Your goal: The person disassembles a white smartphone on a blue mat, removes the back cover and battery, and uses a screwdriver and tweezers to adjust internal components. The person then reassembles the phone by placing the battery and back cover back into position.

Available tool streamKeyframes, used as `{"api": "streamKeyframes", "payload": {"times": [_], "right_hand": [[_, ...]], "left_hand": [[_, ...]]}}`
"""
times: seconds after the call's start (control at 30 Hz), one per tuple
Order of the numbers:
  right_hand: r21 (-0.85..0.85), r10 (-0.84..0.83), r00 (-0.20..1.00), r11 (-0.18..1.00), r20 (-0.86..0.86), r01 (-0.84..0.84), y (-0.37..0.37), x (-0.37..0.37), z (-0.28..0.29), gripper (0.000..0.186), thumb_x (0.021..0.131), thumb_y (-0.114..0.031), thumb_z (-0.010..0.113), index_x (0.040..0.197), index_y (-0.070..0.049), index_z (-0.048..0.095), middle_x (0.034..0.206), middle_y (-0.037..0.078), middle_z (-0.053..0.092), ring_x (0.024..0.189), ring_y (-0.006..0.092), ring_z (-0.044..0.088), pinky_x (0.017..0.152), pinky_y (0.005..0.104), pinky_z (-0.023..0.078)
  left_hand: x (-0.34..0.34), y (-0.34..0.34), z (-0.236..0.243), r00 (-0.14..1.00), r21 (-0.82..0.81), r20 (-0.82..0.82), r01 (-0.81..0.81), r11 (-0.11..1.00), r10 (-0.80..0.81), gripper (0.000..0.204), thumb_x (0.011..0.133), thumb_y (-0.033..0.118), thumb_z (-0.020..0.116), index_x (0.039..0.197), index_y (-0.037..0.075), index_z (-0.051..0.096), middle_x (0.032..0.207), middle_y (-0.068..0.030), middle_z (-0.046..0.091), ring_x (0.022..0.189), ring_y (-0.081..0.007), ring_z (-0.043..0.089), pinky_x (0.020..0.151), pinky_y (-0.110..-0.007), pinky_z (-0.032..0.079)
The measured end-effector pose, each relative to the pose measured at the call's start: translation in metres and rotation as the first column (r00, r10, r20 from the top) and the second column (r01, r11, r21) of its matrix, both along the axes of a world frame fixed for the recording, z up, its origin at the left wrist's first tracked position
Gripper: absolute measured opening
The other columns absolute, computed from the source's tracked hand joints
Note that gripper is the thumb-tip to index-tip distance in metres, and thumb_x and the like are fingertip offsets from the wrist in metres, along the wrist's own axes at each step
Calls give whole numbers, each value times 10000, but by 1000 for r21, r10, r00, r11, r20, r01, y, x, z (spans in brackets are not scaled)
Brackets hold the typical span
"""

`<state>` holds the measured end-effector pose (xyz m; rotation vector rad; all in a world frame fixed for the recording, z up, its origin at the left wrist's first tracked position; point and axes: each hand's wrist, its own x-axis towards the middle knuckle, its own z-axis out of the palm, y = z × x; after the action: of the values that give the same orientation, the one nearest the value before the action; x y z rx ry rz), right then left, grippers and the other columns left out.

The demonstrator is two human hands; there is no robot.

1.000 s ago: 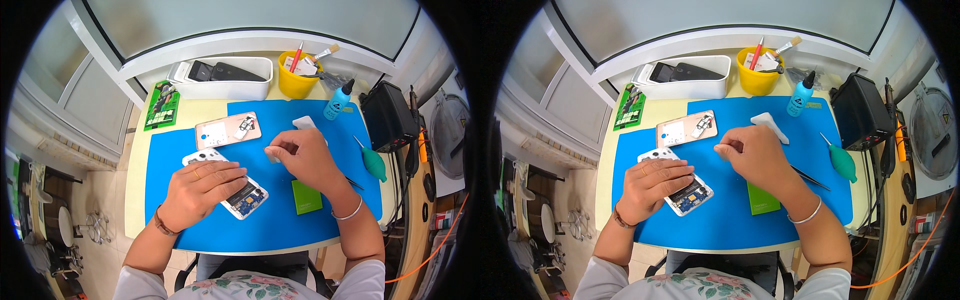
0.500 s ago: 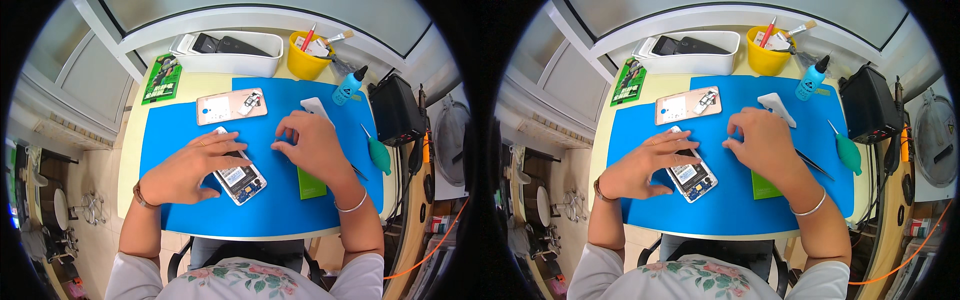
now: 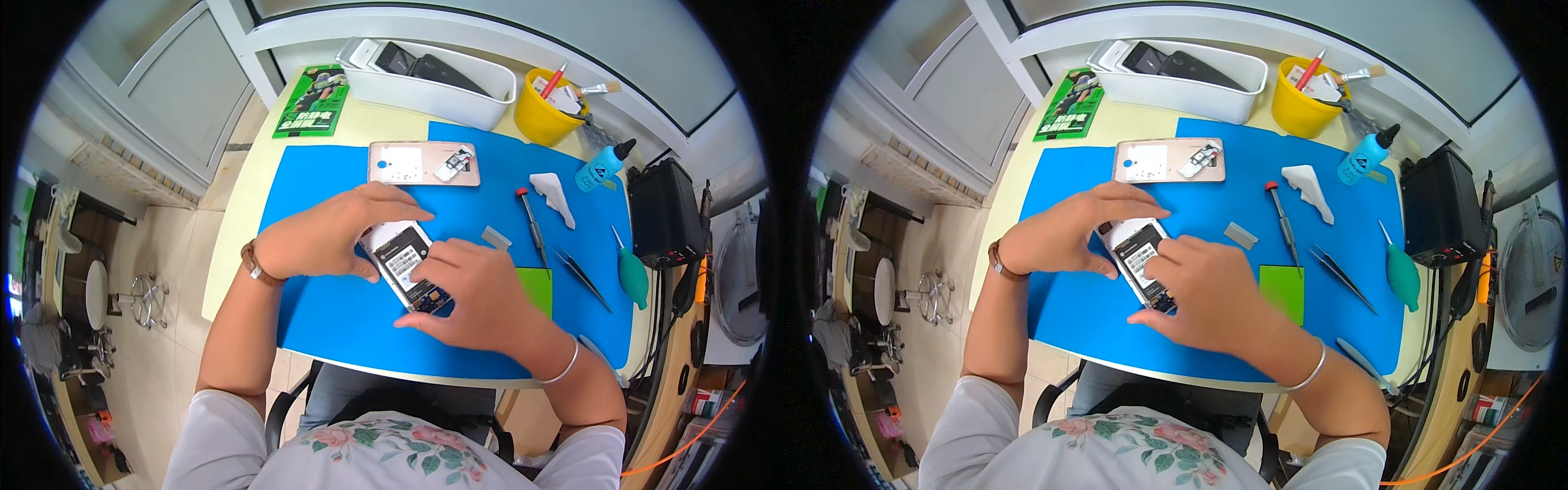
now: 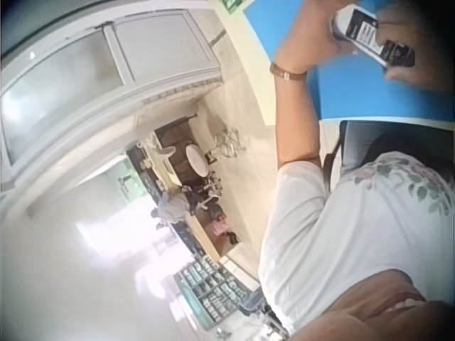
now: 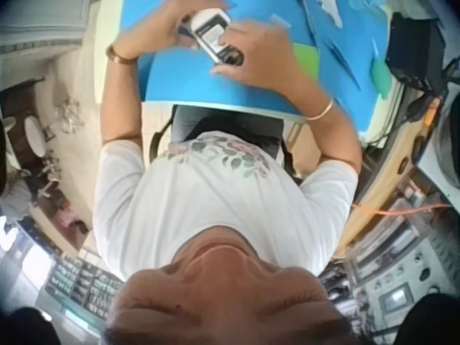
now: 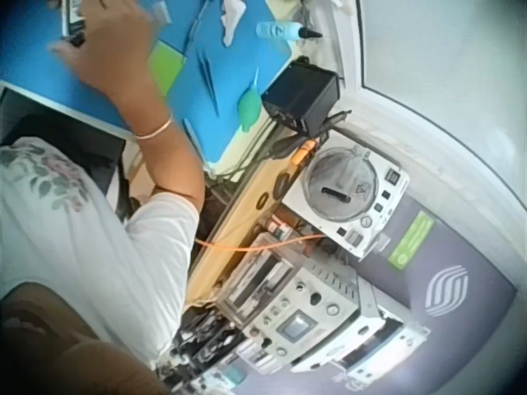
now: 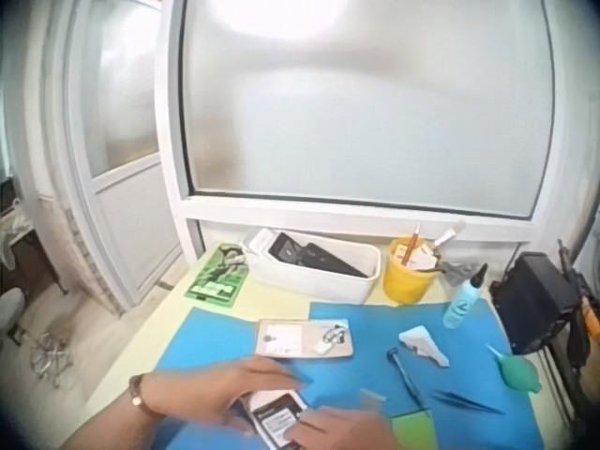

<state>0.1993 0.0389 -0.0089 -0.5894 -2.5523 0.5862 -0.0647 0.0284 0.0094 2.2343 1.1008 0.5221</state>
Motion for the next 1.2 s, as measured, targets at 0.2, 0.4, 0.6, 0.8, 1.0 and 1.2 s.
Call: {"api": "streamKeyframes", "payload": {"times": [0.2, 0.4, 0.6, 0.8, 1.0, 1.2], "right_hand": [[1, -103, 994, 995, 34, 103, -24, -16, -11, 288, 852, -252, 880, 944, -46, 701, 951, 145, 733, 861, 261, 726, 627, 380, 557], [-69, -151, 988, 986, 15, 152, -30, -16, -10, 175, 863, -154, 814, 903, -54, 677, 871, 153, 736, 789, 291, 725, 600, 407, 552], [-124, -191, 980, 973, 49, 195, -32, -16, 2, 194, 843, -187, 821, 887, -73, 670, 850, 138, 747, 759, 282, 732, 566, 414, 539], [-138, -111, 991, 983, 68, 120, -27, -8, 10, 215, 853, -243, 842, 838, -82, 700, 845, 124, 754, 707, 255, 725, 554, 389, 519], [-191, -239, 934, 937, 268, 294, 12, 9, 30, 250, 881, -309, 867, 904, -82, 766, 929, 119, 774, 802, 245, 747, 645, 397, 534], [-135, -290, 884, 923, 366, 359, 12, 9, 17, 168, 934, -227, 815, 943, -75, 743, 945, 109, 773, 804, 247, 733, 687, 426, 547]], "left_hand": [[-3, 3, -4, 1000, -30, 9, -4, 1000, 4, 926, 562, -28, 990, 1427, 137, 707, 1508, -120, 655, 1450, -376, 546, 1199, -503, 486], [-1, 5, -6, 1000, -36, 24, -4, 999, 4, 822, 552, -41, 987, 1326, 119, 762, 1421, -98, 700, 1390, -362, 583, 1189, -487, 482], [0, 3, -5, 999, -14, 47, -8, 1000, 8, 727, 589, -116, 935, 1270, 67, 757, 1320, -116, 707, 1284, -380, 619, 1110, -446, 525], [1, 2, -3, 1000, -30, 22, -1, 1000, 2, 780, 567, -61, 962, 1299, 112, 758, 1380, -107, 710, 1339, -366, 611, 1169, -472, 491], [1, 1, -2, 1000, -30, 5, 7, 1000, -7, 767, 588, -71, 941, 1306, 115, 747, 1374, -111, 706, 1331, -371, 617, 1164, -482, 492], [5, 0, -3, 999, -38, 1, -38, 999, 38, 770, 569, -85, 945, 1290, 106, 754, 1362, -112, 712, 1320, -377, 621, 1143, -478, 507]]}}
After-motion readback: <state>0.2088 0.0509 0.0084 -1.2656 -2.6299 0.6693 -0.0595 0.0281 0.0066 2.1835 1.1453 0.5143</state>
